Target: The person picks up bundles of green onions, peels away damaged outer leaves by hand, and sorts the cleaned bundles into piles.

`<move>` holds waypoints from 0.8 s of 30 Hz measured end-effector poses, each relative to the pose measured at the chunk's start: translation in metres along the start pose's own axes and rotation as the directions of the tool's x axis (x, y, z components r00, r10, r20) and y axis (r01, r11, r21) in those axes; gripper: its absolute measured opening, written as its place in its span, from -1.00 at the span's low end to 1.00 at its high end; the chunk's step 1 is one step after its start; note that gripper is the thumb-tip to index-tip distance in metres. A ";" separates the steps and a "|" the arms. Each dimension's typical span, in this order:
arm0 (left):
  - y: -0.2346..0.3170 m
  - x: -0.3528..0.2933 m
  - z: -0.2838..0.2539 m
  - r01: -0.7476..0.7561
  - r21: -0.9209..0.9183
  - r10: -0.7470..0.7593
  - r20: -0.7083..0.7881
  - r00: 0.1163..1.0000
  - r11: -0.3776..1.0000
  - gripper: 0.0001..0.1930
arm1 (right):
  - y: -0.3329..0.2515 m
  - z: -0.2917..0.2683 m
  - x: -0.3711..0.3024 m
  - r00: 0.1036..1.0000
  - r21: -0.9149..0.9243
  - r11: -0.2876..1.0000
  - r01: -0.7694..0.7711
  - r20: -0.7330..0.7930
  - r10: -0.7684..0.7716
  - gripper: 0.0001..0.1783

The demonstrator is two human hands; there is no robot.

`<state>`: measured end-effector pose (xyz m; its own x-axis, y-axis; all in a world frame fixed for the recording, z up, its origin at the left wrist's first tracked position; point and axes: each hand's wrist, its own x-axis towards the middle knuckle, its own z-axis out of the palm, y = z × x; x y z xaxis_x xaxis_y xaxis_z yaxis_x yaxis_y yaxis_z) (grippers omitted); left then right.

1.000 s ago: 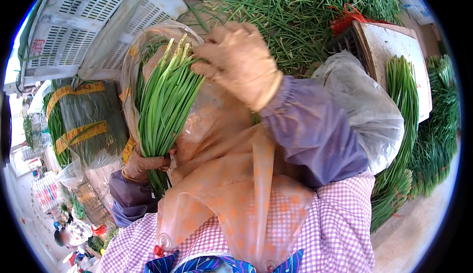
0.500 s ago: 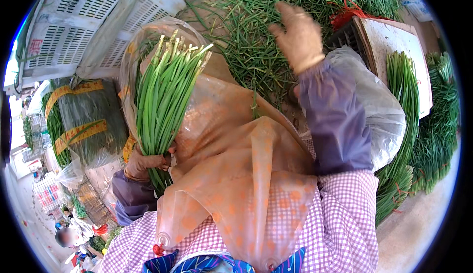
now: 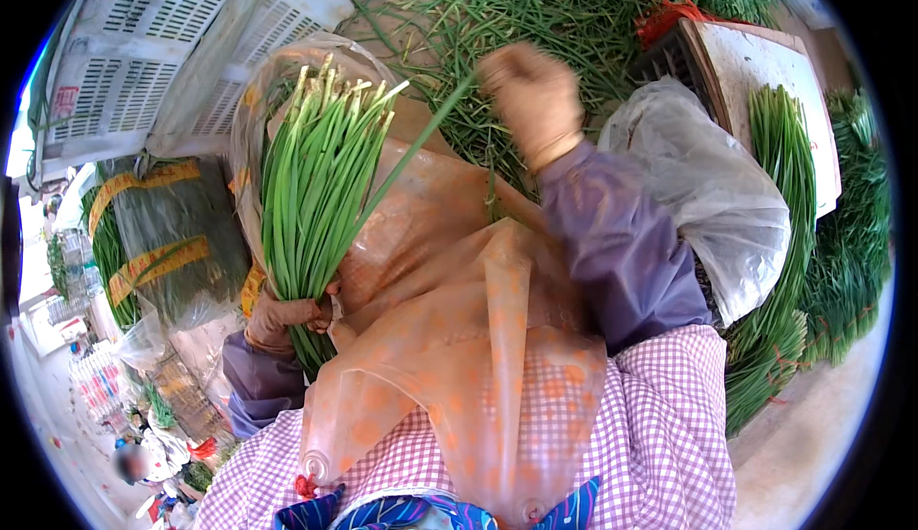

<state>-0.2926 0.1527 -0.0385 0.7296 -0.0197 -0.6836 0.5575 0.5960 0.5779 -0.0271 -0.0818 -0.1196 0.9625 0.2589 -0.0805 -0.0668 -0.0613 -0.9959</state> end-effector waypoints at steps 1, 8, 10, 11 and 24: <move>0.002 0.003 0.003 0.025 0.039 -0.025 0.016 1.000 0.999 -0.46 | 0.017 -0.031 0.022 0.958 -0.229 0.959 0.169 -0.191 -0.215 -0.89; 0.001 0.005 -0.002 0.041 -0.026 -0.039 0.066 0.997 0.999 -0.41 | -0.029 0.007 -0.005 0.907 -0.168 0.942 0.289 0.362 -0.214 -0.46; 0.003 0.008 0.003 0.047 0.019 -0.048 0.052 0.997 0.999 -0.41 | -0.033 0.025 -0.011 0.838 -0.116 0.910 0.398 0.450 -0.309 -0.49; 0.003 0.008 0.004 0.044 0.049 -0.045 0.020 0.999 0.998 -0.42 | -0.044 0.030 -0.015 0.836 -0.217 0.858 0.465 0.428 -0.345 -0.62; -0.001 0.016 -0.006 0.036 -0.090 -0.019 0.185 0.983 0.995 -0.50 | -0.024 0.034 -0.006 0.944 0.225 0.973 -0.048 0.328 -0.029 -0.85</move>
<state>-0.2843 0.1569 -0.0529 0.7796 -0.1791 -0.6001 0.5455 0.6649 0.5103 -0.0405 -0.0491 -0.0962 0.8249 0.5620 -0.0609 -0.1704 0.1445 -0.9747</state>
